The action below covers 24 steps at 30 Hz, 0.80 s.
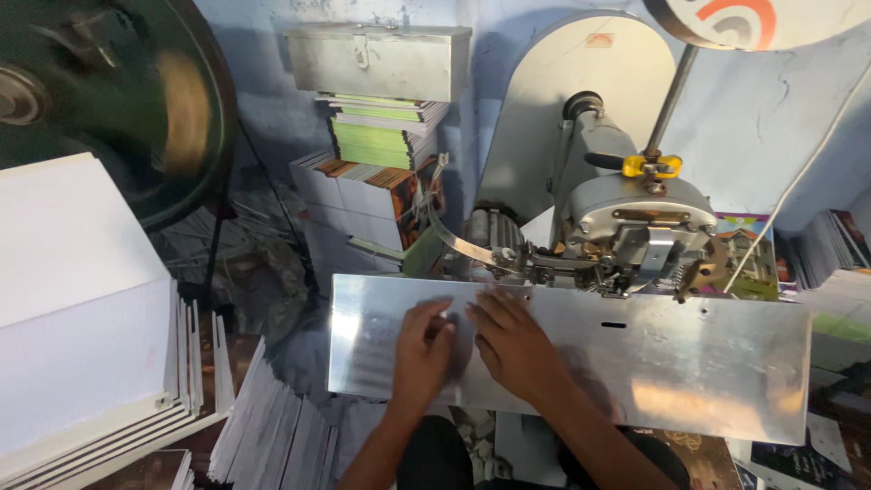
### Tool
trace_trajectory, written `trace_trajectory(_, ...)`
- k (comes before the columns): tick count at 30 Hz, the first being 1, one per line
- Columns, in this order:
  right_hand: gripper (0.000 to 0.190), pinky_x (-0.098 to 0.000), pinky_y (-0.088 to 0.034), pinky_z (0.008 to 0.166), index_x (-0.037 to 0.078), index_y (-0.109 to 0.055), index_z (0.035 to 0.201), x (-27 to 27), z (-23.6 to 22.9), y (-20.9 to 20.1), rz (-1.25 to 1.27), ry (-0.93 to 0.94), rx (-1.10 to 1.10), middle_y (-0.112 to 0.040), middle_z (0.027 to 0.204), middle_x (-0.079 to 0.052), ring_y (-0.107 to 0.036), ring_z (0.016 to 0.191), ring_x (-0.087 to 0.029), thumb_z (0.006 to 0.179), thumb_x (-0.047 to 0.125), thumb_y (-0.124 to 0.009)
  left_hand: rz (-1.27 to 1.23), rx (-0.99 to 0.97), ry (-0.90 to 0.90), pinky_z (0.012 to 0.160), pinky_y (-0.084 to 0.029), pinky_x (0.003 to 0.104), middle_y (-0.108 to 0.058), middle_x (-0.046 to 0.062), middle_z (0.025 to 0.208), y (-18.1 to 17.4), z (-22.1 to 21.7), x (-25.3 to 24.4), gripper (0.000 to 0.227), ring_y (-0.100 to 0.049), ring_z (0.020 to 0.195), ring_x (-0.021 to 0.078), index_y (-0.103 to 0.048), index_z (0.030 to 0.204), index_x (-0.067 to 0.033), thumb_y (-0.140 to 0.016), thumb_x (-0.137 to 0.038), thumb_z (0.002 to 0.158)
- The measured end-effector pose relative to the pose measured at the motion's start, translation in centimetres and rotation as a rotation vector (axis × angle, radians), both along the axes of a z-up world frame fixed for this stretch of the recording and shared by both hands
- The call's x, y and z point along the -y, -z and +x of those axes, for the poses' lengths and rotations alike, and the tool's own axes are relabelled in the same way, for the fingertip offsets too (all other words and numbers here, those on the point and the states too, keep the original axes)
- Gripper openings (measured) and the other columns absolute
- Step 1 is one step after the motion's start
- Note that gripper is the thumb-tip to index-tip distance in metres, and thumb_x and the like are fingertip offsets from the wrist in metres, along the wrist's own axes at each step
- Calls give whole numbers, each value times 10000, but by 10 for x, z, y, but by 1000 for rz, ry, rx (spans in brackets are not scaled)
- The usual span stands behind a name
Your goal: The person places a book cover onto a book block, aligns it on a binding machine, and operates the machine to stitch the spine. The person repeats this process for multiple books, stacking the finished items.
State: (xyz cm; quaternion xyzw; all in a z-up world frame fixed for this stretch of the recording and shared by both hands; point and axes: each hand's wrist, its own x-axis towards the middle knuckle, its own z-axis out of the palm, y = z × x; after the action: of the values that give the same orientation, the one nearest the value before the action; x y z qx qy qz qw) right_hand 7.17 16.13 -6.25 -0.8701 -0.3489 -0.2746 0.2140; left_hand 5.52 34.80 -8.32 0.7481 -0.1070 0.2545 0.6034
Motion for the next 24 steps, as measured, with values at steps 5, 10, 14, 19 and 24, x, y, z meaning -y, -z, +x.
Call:
trace_trajectory(5, 539, -501, -322, 1171, 51, -582, 1383, -30, 24, -11, -59, -23, 9, -512, 1474, -212, -445, 1395, -388, 870, 176, -684, 101, 9, -96, 858, -563, 306, -649, 95, 1142, -18, 2, -38, 379, -680, 946, 196, -684, 1256, -86, -679, -21, 882)
trace_trajectory(10, 629, -525, -350, 1102, 56, -554, 1413, -57, 32, -18, -36, 5, -42, -538, 1388, -206, -475, 1299, -401, 842, 244, -739, 193, 2, -184, 851, -558, 321, -663, 107, 1163, -26, 6, -75, 360, -688, 998, 214, -676, 1248, -86, -693, -67, 889)
trace_trajectory(14, 630, -504, -387, 1093, 92, -572, 1401, -64, 23, -16, 28, 74, 7, -574, 1332, -171, -512, 1253, -379, 812, 231, -750, 284, 47, -256, 855, -554, 352, -682, 132, 1109, -26, 21, -106, 335, -693, 985, 265, -678, 1223, -68, -695, -94, 889)
trace_trajectory(19, 631, -508, -381, 1090, 82, -572, 1396, -63, 26, -14, 24, 67, 41, -570, 1334, -185, -510, 1244, -375, 810, 235, -750, 595, 228, -357, 918, -526, 448, -691, 176, 1067, -35, 44, -156, 332, -665, 998, 369, -687, 1179, -31, -702, -75, 851)
trace_trajectory(24, 610, -505, -383, 1097, 60, -577, 1393, -62, 27, -13, 40, 37, 106, -573, 1330, -197, -521, 1238, -371, 830, 239, -731, 970, 36, -554, 905, -514, 482, -725, 174, 1071, -64, 60, -205, 263, -674, 1024, 375, -726, 1086, -70, -670, -62, 829)
